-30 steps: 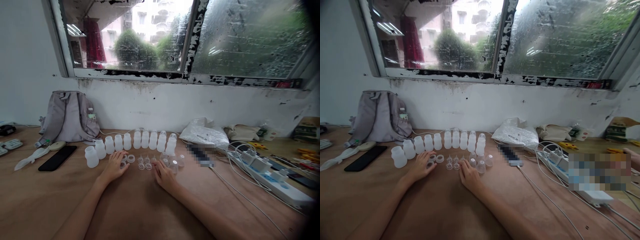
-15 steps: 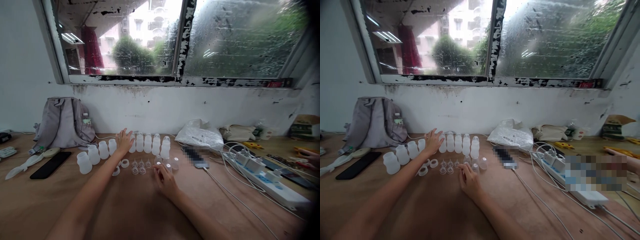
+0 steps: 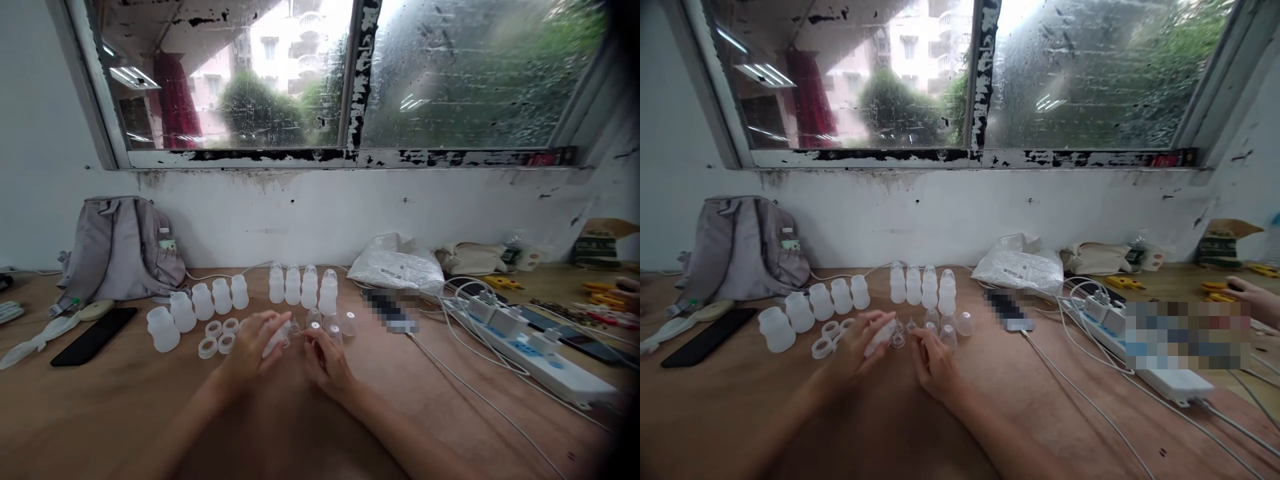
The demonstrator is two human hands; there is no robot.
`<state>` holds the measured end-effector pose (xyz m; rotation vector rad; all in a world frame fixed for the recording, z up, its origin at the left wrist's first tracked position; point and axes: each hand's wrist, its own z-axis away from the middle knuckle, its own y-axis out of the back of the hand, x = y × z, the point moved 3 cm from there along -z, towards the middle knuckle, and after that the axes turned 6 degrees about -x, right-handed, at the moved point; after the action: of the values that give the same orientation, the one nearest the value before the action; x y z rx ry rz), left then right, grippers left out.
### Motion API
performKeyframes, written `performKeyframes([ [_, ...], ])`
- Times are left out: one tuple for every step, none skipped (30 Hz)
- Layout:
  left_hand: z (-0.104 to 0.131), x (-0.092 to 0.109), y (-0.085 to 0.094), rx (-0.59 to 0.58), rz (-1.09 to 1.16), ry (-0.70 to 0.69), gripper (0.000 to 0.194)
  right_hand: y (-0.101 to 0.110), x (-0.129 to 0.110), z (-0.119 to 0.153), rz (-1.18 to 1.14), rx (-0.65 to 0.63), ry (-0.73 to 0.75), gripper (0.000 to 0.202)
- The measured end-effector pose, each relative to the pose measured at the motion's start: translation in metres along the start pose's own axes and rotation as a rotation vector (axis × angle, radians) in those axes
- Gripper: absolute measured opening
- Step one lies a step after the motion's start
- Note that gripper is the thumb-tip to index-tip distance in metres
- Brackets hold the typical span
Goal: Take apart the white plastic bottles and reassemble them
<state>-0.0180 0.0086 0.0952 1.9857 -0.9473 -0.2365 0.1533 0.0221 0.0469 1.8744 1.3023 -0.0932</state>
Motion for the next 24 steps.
performKeyframes([
  [0.006,0.006,-0.006,-0.046,0.041,-0.001,0.043,0.0,-0.002,0.001,-0.025,-0.025,-0.013,0.021],
  [0.01,0.009,-0.012,-0.083,0.079,0.008,0.047,0.0,-0.004,0.001,-0.047,-0.052,-0.028,0.022],
  [0.013,0.011,-0.017,-0.109,0.113,0.024,0.051,0.0,-0.007,0.002,-0.064,-0.082,-0.044,0.022],
  [0.015,0.012,-0.022,-0.128,0.141,0.04,0.055,0.0,-0.009,0.002,-0.074,-0.111,-0.058,0.022],
  [0.016,0.012,-0.026,-0.148,0.163,0.055,0.059,-0.001,-0.011,0.002,-0.079,-0.132,-0.071,0.022],
  [0.017,0.011,-0.029,-0.165,0.179,0.065,0.062,-0.001,-0.013,0.002,-0.079,-0.145,-0.082,0.021],
  [0.018,0.009,-0.032,-0.179,0.193,0.071,0.065,-0.002,-0.014,0.002,-0.078,-0.153,-0.095,0.021],
  [0.018,0.008,-0.033,-0.191,0.206,0.075,0.067,-0.002,-0.016,0.002,-0.079,-0.156,-0.105,0.02],
  [0.02,0.006,-0.034,-0.2,0.218,0.078,0.069,-0.003,-0.017,0.002,-0.082,-0.159,-0.114,0.019],
  [0.021,0.005,-0.035,-0.21,0.227,0.077,0.07,-0.005,-0.018,0.002,-0.089,-0.168,-0.12,0.018],
  [0.022,0.005,-0.035,-0.221,0.229,0.073,0.07,-0.006,-0.018,0.002,-0.097,-0.185,-0.125,0.017],
  [0.024,0.004,-0.036,-0.231,0.218,0.07,0.068,-0.008,-0.019,0.002,-0.103,-0.203,-0.135,0.016],
  [0.025,0.004,-0.036,-0.244,0.193,0.072,0.066,-0.01,-0.019,0.002,-0.104,-0.217,-0.152,0.016],
  [0.026,0.004,-0.036,-0.263,0.156,0.081,0.062,-0.012,-0.019,0.003,-0.099,-0.225,-0.176,0.015],
  [0.026,0.004,-0.037,-0.288,0.117,0.098,0.058,-0.013,-0.018,0.003,-0.088,-0.227,-0.202,0.015],
  [0.026,0.004,-0.037,-0.318,0.083,0.121,0.054,-0.014,-0.017,0.004,-0.069,-0.222,-0.224,0.015],
  [0.026,0.004,-0.037,-0.35,0.066,0.146,0.05,-0.015,-0.016,0.004,-0.043,-0.212,-0.236,0.016],
  [0.025,0.004,-0.037,-0.381,0.07,0.166,0.047,-0.015,-0.015,0.005,-0.013,-0.201,-0.233,0.018],
  [0.025,0.006,-0.036,-0.408,0.091,0.18,0.043,-0.014,-0.015,0.005,0.02,-0.188,-0.216,0.019],
  [0.024,0.007,-0.035,-0.43,0.121,0.193,0.038,-0.013,-0.014,0.005,0.054,-0.17,-0.188,0.021],
  [0.023,0.009,-0.034,-0.45,0.154,0.204,0.035,-0.011,-0.014,0.004,0.083,-0.151,-0.151,0.023],
  [0.022,0.011,-0.033,-0.471,0.188,0.217,0.032,-0.01,-0.015,0.004,0.105,-0.132,-0.107,0.025],
  [0.022,0.013,-0.032,-0.492,0.222,0.232,0.03,-0.007,-0.016,0.003,0.121,-0.115,-0.06,0.027],
  [0.022,0.014,-0.032,-0.513,0.258,0.25,0.028,-0.005,-0.017,0.003,0.134,-0.098,-0.011,0.028],
])
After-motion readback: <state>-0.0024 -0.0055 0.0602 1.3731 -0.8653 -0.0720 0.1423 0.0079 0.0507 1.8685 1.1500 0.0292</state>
